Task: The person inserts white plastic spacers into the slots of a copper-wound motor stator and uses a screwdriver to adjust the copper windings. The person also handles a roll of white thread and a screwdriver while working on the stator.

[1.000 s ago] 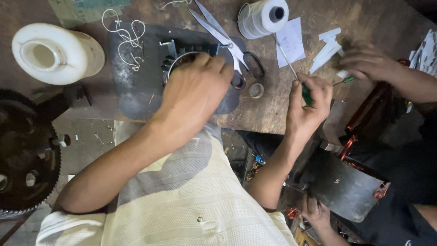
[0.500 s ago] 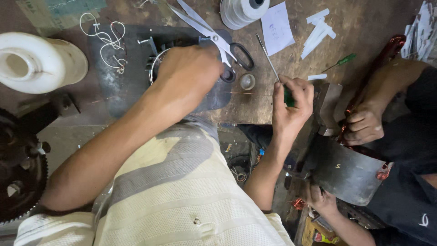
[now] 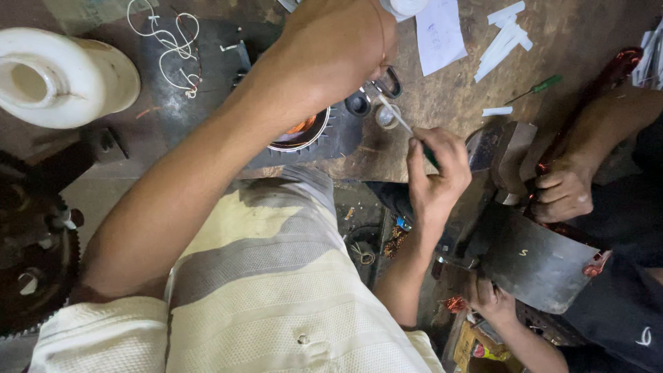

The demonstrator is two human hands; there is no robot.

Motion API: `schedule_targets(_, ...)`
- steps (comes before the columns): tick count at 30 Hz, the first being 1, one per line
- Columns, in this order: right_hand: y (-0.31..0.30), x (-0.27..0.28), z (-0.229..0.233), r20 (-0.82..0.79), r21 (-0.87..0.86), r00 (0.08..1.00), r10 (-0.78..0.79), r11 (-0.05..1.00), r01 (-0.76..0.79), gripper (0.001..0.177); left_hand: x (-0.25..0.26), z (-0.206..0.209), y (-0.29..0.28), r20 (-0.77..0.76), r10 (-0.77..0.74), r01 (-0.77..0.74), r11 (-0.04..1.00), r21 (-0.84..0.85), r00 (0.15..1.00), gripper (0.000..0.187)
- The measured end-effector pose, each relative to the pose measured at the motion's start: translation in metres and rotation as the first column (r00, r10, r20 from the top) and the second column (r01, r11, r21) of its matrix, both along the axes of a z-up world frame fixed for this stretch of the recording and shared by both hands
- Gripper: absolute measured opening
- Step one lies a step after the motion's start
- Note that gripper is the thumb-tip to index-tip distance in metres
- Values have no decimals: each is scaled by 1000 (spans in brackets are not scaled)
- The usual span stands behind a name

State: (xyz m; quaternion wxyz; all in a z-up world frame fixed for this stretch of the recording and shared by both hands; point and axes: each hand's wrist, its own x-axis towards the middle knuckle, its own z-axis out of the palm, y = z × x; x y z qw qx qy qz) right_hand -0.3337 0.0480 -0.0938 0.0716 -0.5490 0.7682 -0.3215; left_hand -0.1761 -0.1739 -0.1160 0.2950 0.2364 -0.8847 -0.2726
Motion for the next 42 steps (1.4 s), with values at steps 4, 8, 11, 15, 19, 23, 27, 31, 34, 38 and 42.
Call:
schedule_targets(4, 1, 9, -3, 59, 25, 998, -15, 1000, 14, 17, -4, -10, -2, 36, 21, -22, 1000, 20, 999, 7)
schedule_targets(8, -2, 17, -5, 52, 35, 999, -5, 999, 3, 18, -5, -17, -4, -71, -2, 0, 1000, -22, 997, 6)
schedule_targets(11, -4, 23, -6, 104, 45, 994, -23, 999, 18, 19, -9, -20, -3, 2, -4, 3, 983, 183, 1000, 6)
schedule_targets(15, -13, 34, -9, 89, 43, 996, 13, 999, -17, 22, -10, -18, -1, -39, 89, -94, 977, -189, 995, 2)
schedule_targets(19, -21, 44, -16, 47, 43, 998, 41, 998, -43, 22, -10, -17, 0, 22, 84, -78, 977, -199, 996, 3)
schedule_targets(23, -19, 43, -16, 32, 65, 999, 2, 998, -4, 24, -15, -20, 1, 171, 143, -95, 961, -260, 975, 2)
schedule_targets(27, -11, 39, -9, 95, 62, 994, -53, 997, 47, 22, -20, -25, 0, 6, 127, -124, 972, -198, 992, 3)
schedule_targets(31, -10, 42, -13, 55, 36, 998, -27, 999, 25, 23, -25, -23, 2, -197, 114, -99, 992, 85, 974, 8)
schedule_targets(34, -15, 47, -24, -6, 25, 1000, 17, 1000, -17, 25, -24, -19, 5, -80, 113, -114, 993, -10, 990, 6)
schedule_targets(38, -14, 46, -28, 26, 17, 999, -18, 1000, 18, 25, -20, -18, 6, -85, 62, -55, 995, 79, 994, 8)
schedule_targets(42, -7, 43, -21, 29, -16, 997, -70, 997, 71, 22, -19, -21, 5, -122, 98, -93, 994, 50, 988, 9)
